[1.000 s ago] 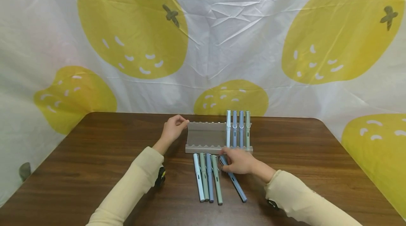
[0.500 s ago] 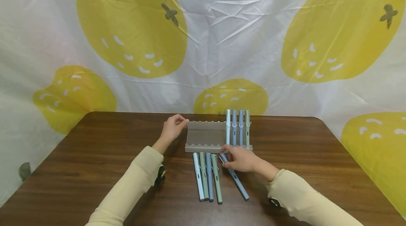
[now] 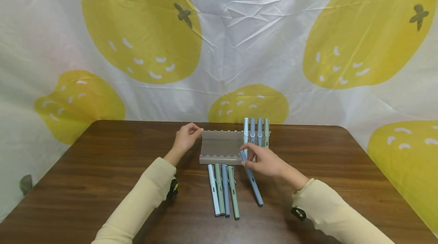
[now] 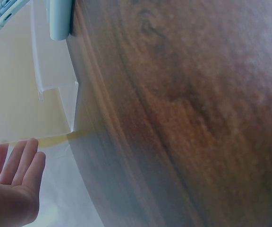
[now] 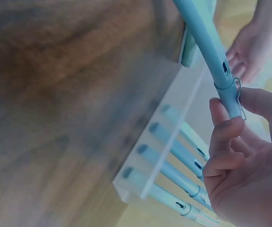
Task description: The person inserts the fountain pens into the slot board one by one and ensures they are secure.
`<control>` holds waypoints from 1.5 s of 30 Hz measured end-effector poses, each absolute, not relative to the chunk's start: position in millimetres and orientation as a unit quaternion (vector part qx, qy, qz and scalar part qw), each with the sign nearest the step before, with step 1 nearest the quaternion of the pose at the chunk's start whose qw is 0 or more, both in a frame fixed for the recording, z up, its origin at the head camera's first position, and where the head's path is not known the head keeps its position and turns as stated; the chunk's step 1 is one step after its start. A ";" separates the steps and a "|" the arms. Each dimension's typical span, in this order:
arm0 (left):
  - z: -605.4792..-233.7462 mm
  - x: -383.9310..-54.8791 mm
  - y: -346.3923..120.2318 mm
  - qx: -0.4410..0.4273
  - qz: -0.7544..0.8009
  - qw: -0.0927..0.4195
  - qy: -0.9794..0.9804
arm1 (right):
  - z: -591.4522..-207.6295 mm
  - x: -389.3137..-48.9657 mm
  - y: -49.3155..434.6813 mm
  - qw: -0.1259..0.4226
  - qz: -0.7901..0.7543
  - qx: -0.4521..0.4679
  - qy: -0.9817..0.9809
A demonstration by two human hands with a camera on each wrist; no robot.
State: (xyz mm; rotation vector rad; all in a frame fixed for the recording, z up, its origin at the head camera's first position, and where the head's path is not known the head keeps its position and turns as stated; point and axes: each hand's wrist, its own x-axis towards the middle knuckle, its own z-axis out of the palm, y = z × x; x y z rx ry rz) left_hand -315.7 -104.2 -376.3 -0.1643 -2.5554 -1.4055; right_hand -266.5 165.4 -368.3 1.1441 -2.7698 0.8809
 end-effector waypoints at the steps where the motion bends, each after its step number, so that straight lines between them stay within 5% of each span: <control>1: -376.2 -315.5 -104.3 -0.055 -0.478 0.109 -0.870 | -366.4 -267.1 165.8 0.014 0.285 0.366 -0.885; 11: -376.6 -315.1 -104.2 -0.054 -0.482 0.106 -0.868 | -353.2 -270.6 166.5 0.029 0.343 0.342 -0.875; 45: -377.3 -315.5 -104.7 -0.055 -0.482 0.107 -0.868 | -335.9 -302.3 149.3 0.272 0.353 0.301 -0.843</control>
